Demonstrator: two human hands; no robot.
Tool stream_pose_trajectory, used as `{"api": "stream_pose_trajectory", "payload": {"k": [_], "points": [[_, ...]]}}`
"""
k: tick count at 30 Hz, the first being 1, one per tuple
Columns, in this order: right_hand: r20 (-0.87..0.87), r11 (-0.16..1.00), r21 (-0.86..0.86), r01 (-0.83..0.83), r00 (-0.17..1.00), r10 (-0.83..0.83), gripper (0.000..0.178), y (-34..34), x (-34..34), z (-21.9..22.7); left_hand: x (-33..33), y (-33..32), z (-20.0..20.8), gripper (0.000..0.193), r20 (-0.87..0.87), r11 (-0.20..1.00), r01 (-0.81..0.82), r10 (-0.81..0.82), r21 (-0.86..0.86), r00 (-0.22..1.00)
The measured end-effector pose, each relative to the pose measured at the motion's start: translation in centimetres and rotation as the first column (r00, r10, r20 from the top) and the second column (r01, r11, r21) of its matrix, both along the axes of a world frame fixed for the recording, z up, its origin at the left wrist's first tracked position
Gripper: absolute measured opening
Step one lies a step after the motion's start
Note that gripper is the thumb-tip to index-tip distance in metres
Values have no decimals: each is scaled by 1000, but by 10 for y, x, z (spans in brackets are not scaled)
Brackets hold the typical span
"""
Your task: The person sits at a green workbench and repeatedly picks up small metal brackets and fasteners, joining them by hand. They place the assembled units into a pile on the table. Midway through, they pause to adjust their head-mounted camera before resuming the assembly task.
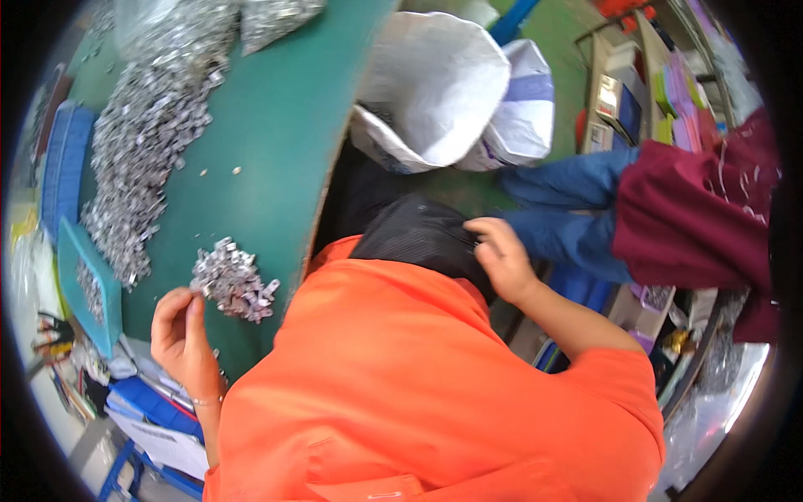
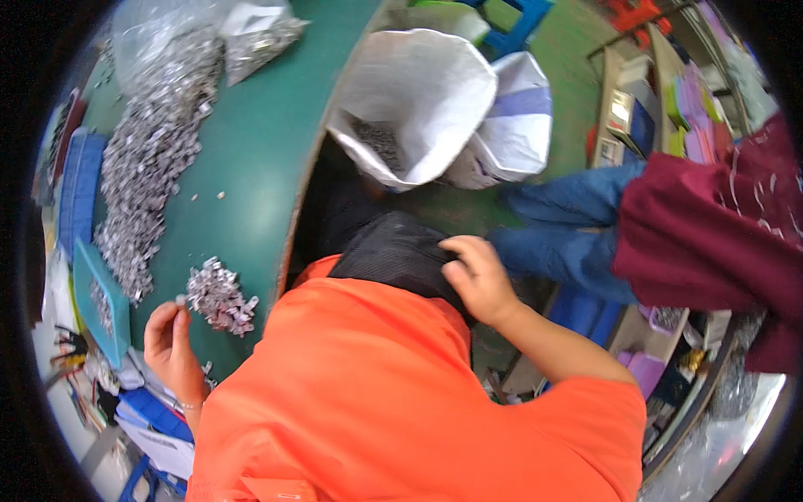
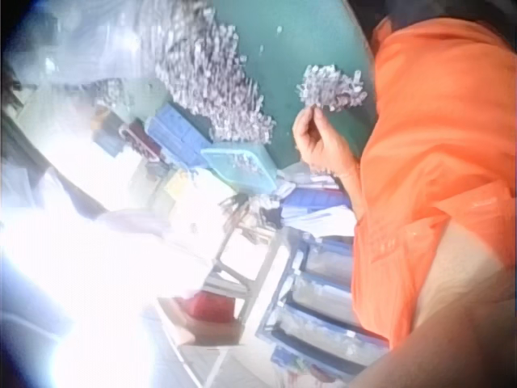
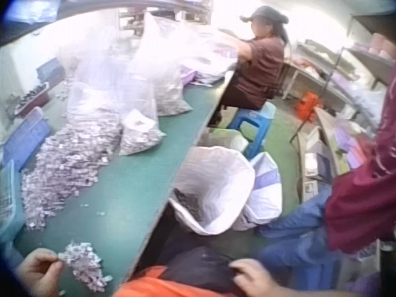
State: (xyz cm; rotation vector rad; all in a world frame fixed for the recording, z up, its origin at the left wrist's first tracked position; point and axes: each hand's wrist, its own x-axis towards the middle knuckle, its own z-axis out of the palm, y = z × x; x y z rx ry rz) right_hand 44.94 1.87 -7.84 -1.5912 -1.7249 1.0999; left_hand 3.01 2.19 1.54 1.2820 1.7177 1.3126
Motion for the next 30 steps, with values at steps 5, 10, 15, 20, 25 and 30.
{"api": "stream_pose_trajectory", "payload": {"k": [5, 10, 15, 20, 25, 30], "points": [[119, 975, 17, 223, 967, -223, 20, 6, 10, -12, -10, 30, -4, 12, 111, 998, -46, 51, -42, 993], [47, 997, -48, -55, 997, 57, 26, 3, -4, -3, -2, 57, -2, 11, 28, 997, 14, -12, -70, 1000], [50, 986, 100, -133, 990, 129, 31, 5, -18, 8, -17, 90, -28, 10, -186, 978, 105, -139, -178, 973], [7, 983, 132, -124, 992, 125, 28, 6, -17, 6, -21, 97, -32, 8, -138, 980, 141, -161, -143, 977], [16, 984, 149, -102, 995, 100, 28, 3, -18, 4, -15, 104, -33, 7, -176, 979, 130, -157, -155, 972], [26, 980, 155, -126, 992, 123, 28, 9, -21, 3, -23, 114, -37, 5, -306, 981, 110, -155, -161, 939]]}}
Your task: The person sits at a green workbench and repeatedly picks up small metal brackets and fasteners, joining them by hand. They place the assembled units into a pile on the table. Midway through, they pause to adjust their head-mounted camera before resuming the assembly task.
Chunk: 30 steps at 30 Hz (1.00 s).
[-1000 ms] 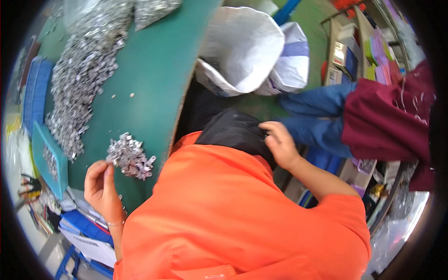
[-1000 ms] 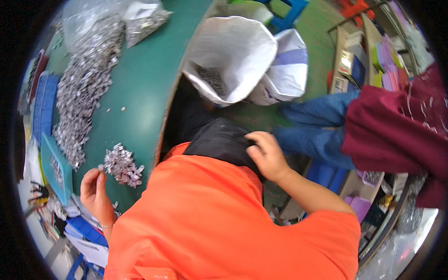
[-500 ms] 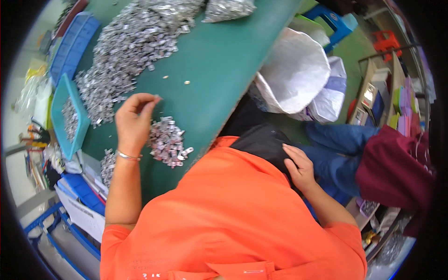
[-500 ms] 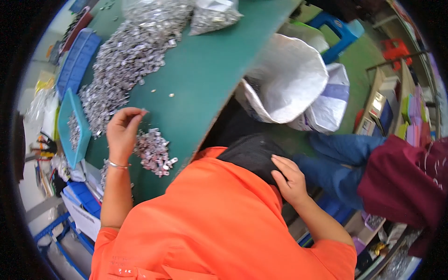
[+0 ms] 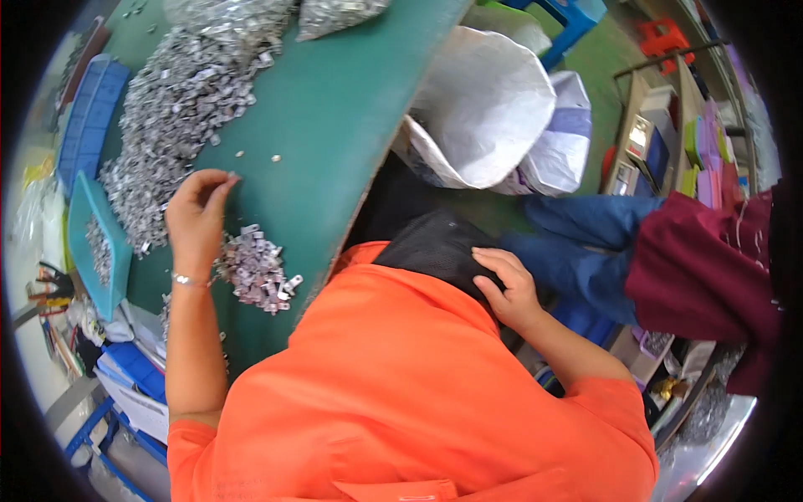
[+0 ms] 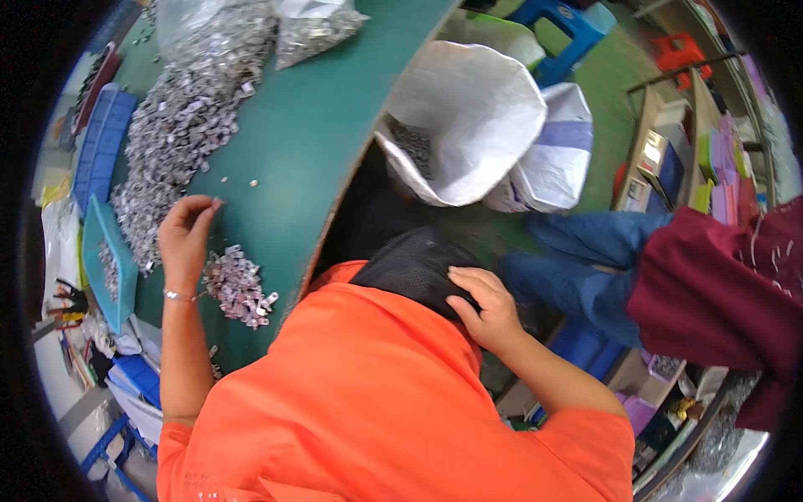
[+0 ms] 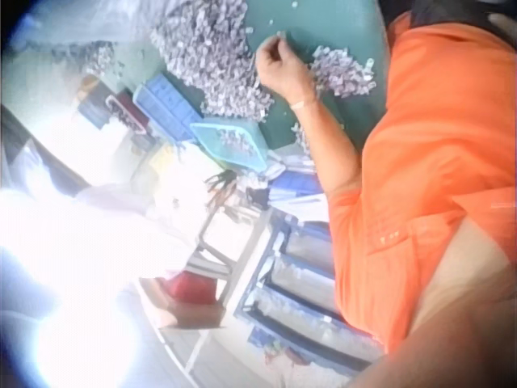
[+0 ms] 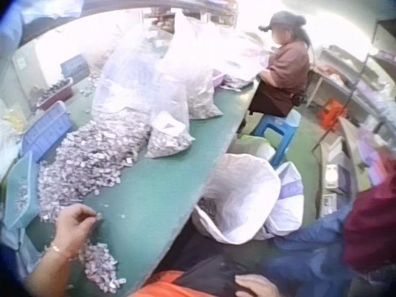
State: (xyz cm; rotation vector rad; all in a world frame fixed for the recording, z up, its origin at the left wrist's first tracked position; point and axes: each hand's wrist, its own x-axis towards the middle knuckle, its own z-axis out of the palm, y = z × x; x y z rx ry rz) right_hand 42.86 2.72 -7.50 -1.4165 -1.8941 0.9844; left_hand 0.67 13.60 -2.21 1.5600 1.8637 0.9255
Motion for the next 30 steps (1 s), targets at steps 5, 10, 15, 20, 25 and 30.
{"api": "stream_pose_trajectory", "payload": {"k": [5, 10, 15, 20, 25, 30], "points": [[14, 1000, -26, -9, 1000, 9, 27, -2, 6, -2, 8, 11, 4, 5, -196, 993, -64, 44, -98, 980], [-243, 925, -357, 128, 944, -224, 27, 8, 29, -19, -2, 6, 2, 11, -281, 998, -10, 28, 66, 959], [38, 534, -714, 453, 786, -617, 24, 22, 80, -69, 54, 1, 30, 16, -127, 981, 169, -157, 95, 979], [-130, 106, -991, -80, 759, -638, 32, -10, 137, -108, 151, -9, 33, 40, -54, 564, 825, -824, 16, 564], [-329, 209, -939, -274, 530, -782, 42, -82, 123, -151, 216, -7, 1, 53, -111, 171, 982, -980, -75, 162], [-156, 48, -935, -352, 285, -946, 49, -74, 64, -127, 233, -15, -13, 59, -171, 87, 969, -984, -232, 47]]}}
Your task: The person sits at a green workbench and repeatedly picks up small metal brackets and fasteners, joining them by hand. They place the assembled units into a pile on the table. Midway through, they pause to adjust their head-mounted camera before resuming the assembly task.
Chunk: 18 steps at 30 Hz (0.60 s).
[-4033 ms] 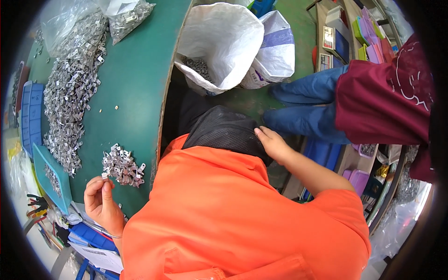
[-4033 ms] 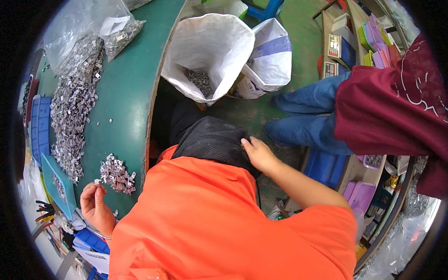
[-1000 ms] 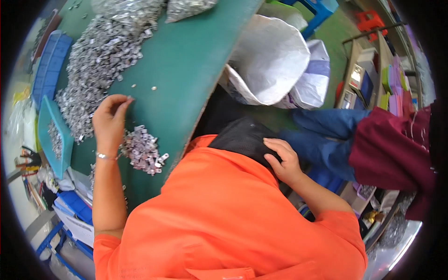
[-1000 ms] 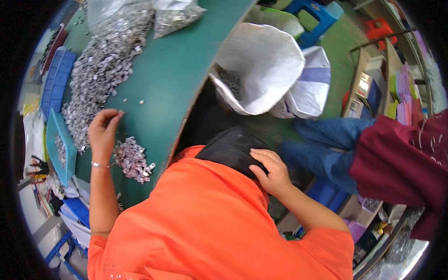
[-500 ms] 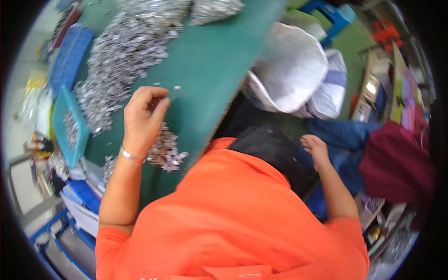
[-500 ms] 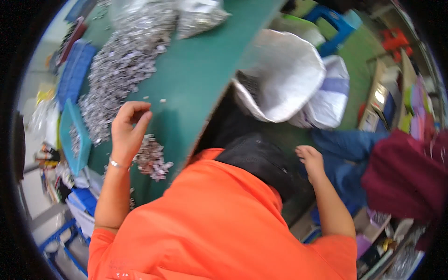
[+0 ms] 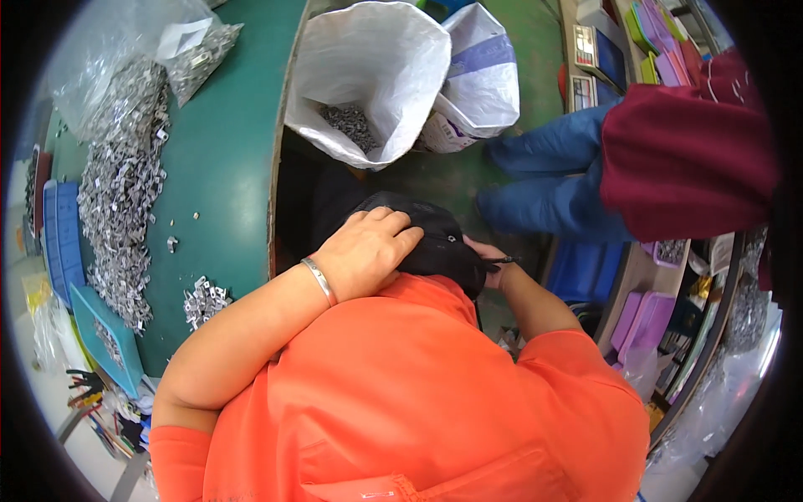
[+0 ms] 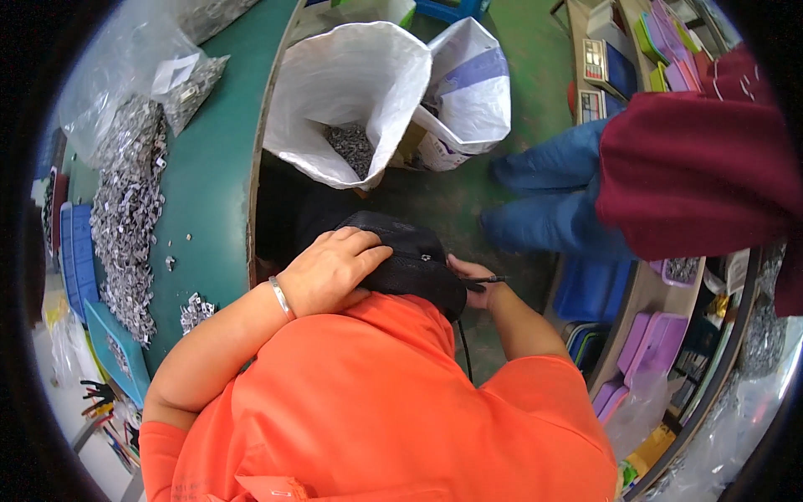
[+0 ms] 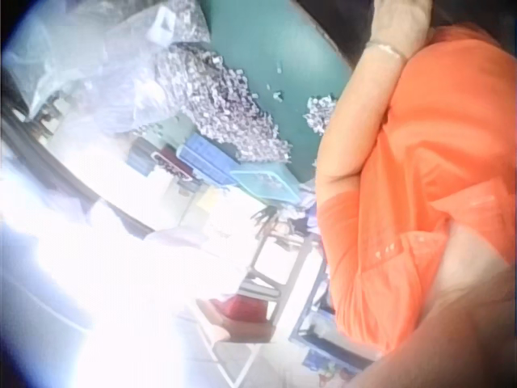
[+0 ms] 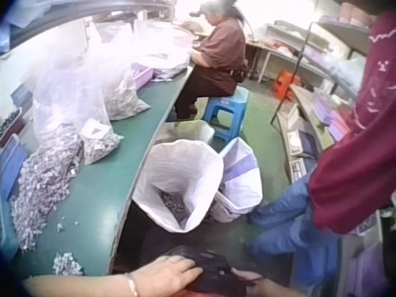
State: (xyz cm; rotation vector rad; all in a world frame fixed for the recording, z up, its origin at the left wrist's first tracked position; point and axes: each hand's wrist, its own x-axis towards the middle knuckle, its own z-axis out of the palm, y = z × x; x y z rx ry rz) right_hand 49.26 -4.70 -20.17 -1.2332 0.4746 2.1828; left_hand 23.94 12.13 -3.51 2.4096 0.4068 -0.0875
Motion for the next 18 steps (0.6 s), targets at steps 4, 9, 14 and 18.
{"api": "stream_pose_trajectory", "payload": {"k": [4, 9, 14, 18], "points": [[-82, 993, 113, 15, 997, -5, 50, 5, 0, -5, 0, -3, -3, 60, 9, 998, 5, -6, 61, 1000], [-167, 979, 195, 57, 986, -24, 41, 2, 13, 13, -8, -9, -9, 59, 59, 996, -43, 39, 79, 998], [-41, 950, 297, 97, 995, -88, 38, 12, -2, 41, -18, -11, -5, 55, 126, 991, -97, 86, 88, 988], [-14, 832, 554, 37, 999, -36, 38, 38, -16, 87, -34, -7, 15, 50, 78, 988, -133, 127, 74, 989]]}}
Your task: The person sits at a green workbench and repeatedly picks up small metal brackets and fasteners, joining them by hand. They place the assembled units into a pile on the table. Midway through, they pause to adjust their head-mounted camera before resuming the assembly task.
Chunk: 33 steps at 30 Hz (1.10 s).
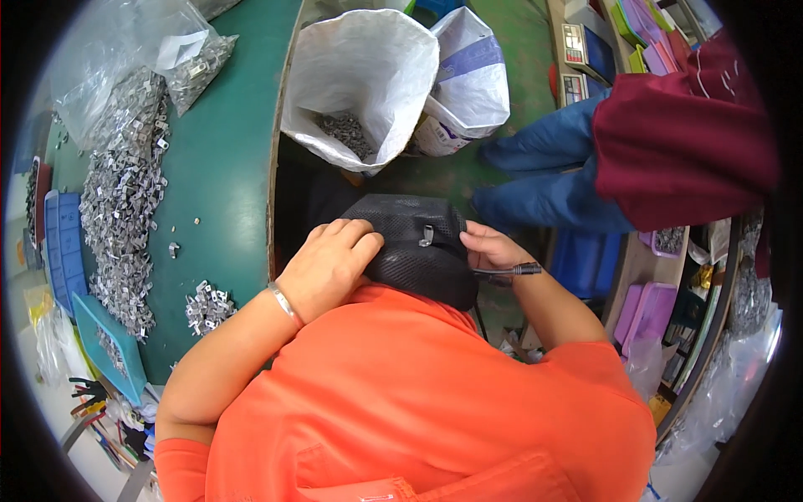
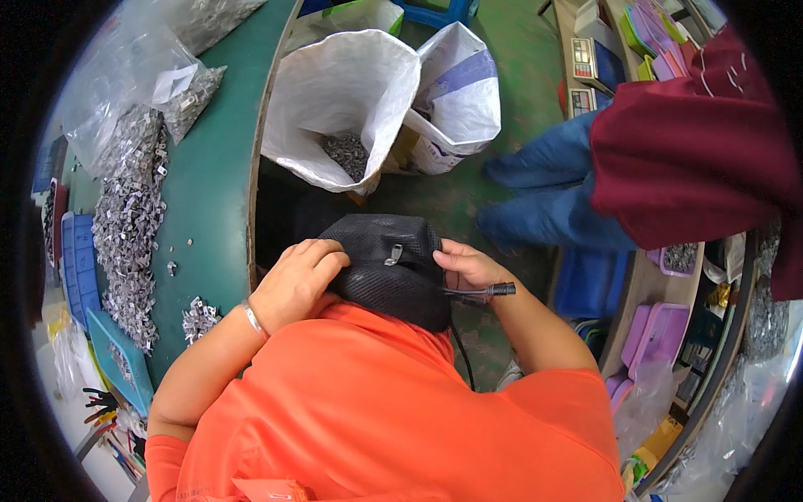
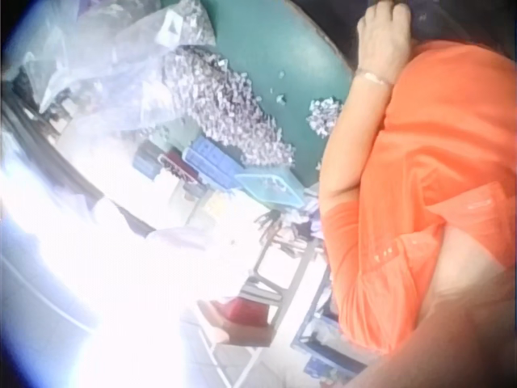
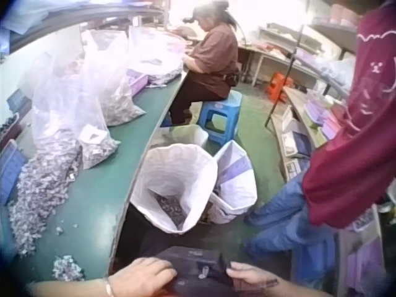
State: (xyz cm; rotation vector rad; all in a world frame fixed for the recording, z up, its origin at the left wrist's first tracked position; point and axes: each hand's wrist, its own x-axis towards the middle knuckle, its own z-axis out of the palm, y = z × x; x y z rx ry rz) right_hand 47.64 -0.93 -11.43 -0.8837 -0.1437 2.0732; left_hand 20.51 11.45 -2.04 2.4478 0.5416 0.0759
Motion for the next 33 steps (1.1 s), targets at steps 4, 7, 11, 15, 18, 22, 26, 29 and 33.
{"api": "stream_pose_trajectory", "payload": {"k": [4, 7, 11, 15, 18, 22, 26, 29, 33], "points": [[49, 964, 244, -106, 994, 97, 35, 21, -11, 20, -21, -1, 2, 47, -49, 997, -46, 50, 68, 998], [194, 944, 288, -163, 975, 109, 32, 28, -21, 26, -22, -3, 10, 51, 51, 997, -60, 58, 39, 997], [189, 952, 277, -131, 979, 79, 35, 30, -25, 23, -4, -4, 15, 69, 201, 996, 90, -93, 25, 975], [148, 972, 215, -90, 987, 58, 25, 29, -25, 22, 13, -4, 1, 57, 162, 997, -62, 69, -51, 984], [186, 963, 246, -105, 981, 59, 24, 29, -24, 18, 24, -3, 7, 47, 262, 999, -32, 31, -3, 965], [216, 963, 241, -122, 974, 69, 30, 28, -25, 19, 21, -6, -2, 28, 203, 999, 13, -20, 37, 979], [211, 979, 186, -83, 977, 43, 24, 29, -23, 16, 6, -7, -2, 28, 348, 994, -1, -38, 111, 937], [314, 998, 54, -33, 949, 14, 23, 30, -23, 7, -3, -14, -4, 25, 327, 996, -34, 7, 78, 945], [306, 999, 44, -22, 952, 7, 23, 28, -21, 3, 0, -13, -3, 23, 322, 996, -30, 3, 80, 947]]}}
